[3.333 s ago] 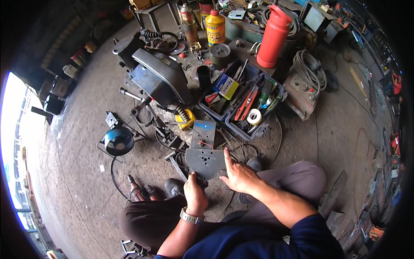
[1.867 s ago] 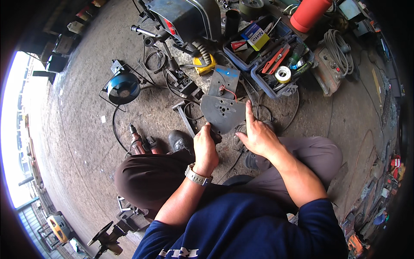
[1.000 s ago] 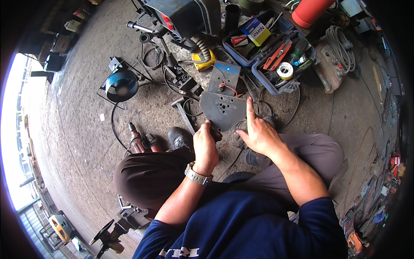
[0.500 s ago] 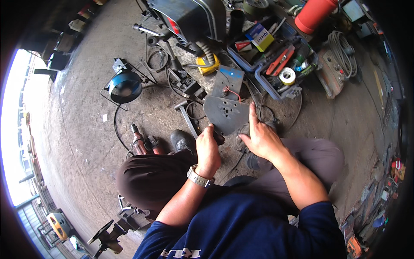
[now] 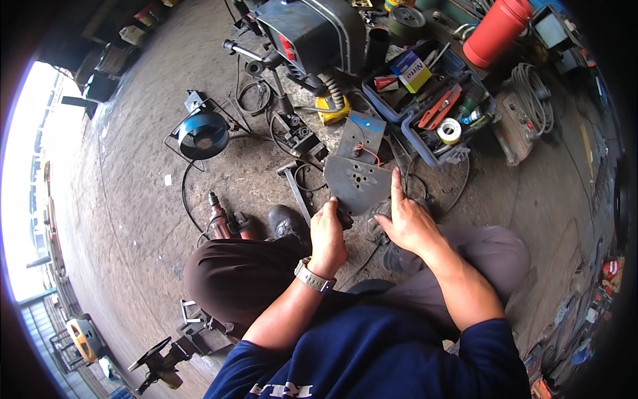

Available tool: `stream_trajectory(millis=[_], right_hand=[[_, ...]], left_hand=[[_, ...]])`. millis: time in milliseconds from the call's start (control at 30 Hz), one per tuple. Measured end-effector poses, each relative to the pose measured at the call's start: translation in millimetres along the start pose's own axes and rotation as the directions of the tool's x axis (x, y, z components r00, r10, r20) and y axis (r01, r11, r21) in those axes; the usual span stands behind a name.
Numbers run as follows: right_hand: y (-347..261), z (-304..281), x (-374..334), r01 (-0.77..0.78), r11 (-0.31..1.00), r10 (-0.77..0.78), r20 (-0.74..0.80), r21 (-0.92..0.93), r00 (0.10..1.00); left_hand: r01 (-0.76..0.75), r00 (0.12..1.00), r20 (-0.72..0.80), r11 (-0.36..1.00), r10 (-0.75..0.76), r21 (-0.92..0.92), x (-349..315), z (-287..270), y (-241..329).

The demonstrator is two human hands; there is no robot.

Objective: The person sits on the workshop floor and repeatedly handles a perforated metal plate, turning it over and examining its surface. They also pick up and inspect a small cylindrical metal part before returning to the plate.

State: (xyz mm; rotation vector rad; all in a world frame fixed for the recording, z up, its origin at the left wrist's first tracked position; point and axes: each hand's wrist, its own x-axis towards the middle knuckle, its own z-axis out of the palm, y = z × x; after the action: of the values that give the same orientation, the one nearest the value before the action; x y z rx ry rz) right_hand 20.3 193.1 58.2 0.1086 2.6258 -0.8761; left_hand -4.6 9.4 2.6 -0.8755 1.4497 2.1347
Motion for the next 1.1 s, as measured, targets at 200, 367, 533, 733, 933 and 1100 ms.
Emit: stream_trajectory(millis=[200, 367, 533, 733, 933, 1100], right_hand=[[0.3, -0.6, 0.7, 0.010, 1.000, -0.010, 0.015, -0.020, 1.000], [0.6, 1.4, 1.0, -0.003, 1.000, 0.004, 0.027, -0.015, 1.000], [2.0, 1.6, 1.3, 0.001, 1.000, -0.001, 0.015, -0.026, 1.000], [-0.4, -1.7, 1.4, -0.010, 1.000, 0.011, 0.038, -0.017, 0.999], [3.7, 1.4, 0.3, 0.022, 1.000, -0.022, 0.000, -0.020, 1.000], [1.3, -1.0, 0.9, -0.005, 1.000, 0.005, 0.030, -0.006, 1.000]], left_hand=[[-0.015, 1.000, -0.006, 1.000, 0.015, 0.027, -4.1, 2.7, 4.0], [-0.016, 1.000, 0.017, 0.999, 0.015, 0.042, 2.6, -4.5, -1.2], [-0.020, 0.999, 0.034, 0.999, 0.019, 0.032, 5.4, -6.5, -3.6], [-0.032, 0.999, 0.032, 0.999, 0.032, 0.018, 5.1, -5.6, -3.4], [-0.026, 0.999, 0.036, 0.999, 0.025, 0.036, 0.2, -2.0, 1.1], [-0.017, 0.999, 0.034, 0.999, 0.016, 0.037, 0.5, -2.1, 1.7]])
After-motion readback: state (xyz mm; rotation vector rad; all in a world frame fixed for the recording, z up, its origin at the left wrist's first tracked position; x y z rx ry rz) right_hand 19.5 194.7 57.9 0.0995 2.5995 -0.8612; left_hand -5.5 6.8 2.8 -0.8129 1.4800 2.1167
